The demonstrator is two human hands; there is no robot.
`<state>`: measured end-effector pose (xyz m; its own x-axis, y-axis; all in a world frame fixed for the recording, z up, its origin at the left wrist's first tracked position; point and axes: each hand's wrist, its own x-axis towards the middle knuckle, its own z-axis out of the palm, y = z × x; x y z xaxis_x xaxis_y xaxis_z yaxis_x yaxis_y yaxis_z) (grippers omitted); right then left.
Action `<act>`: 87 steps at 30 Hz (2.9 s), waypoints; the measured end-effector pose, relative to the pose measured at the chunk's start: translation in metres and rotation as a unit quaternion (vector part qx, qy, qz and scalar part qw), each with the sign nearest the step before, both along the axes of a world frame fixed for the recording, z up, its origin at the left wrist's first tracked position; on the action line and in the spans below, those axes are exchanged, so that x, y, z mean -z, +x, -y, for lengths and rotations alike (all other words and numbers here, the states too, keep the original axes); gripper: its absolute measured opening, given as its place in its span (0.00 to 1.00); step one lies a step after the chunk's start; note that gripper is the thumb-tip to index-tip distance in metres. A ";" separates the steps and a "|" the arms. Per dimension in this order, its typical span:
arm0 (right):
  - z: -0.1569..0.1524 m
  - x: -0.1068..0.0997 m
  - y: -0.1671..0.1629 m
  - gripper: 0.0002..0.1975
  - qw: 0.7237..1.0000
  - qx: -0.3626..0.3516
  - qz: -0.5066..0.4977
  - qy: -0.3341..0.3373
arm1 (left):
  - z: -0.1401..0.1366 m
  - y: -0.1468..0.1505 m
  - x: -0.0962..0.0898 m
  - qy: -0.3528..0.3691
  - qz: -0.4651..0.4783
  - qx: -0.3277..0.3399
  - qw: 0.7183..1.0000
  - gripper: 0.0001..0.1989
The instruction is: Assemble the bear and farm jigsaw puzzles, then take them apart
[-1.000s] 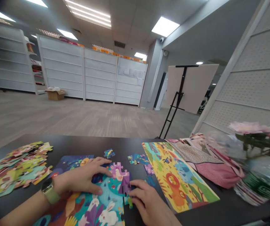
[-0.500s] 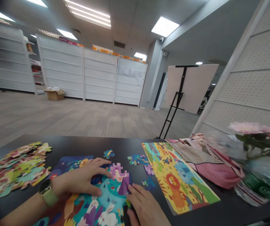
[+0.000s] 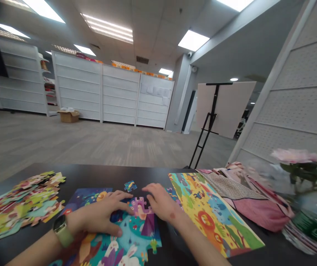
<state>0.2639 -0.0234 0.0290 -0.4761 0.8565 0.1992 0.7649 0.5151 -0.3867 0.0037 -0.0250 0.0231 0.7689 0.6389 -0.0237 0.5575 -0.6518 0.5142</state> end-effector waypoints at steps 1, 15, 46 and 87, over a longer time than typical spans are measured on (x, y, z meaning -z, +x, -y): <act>-0.017 0.002 -0.011 0.20 0.999 -0.037 0.013 -0.006 | -0.001 0.000 0.001 0.007 0.004 0.003 1.000 0.30; -0.077 0.009 -0.016 0.23 0.999 -0.039 0.012 -0.032 | -0.006 -0.003 0.009 0.026 0.019 0.015 0.999 0.30; -0.033 0.021 0.066 0.20 0.999 0.037 -0.005 0.000 | -0.001 -0.001 0.001 0.005 -0.007 0.000 1.000 0.28; 0.056 -0.012 0.054 0.15 0.982 0.170 -0.079 0.024 | -0.002 -0.002 -0.002 0.008 -0.010 0.003 1.000 0.29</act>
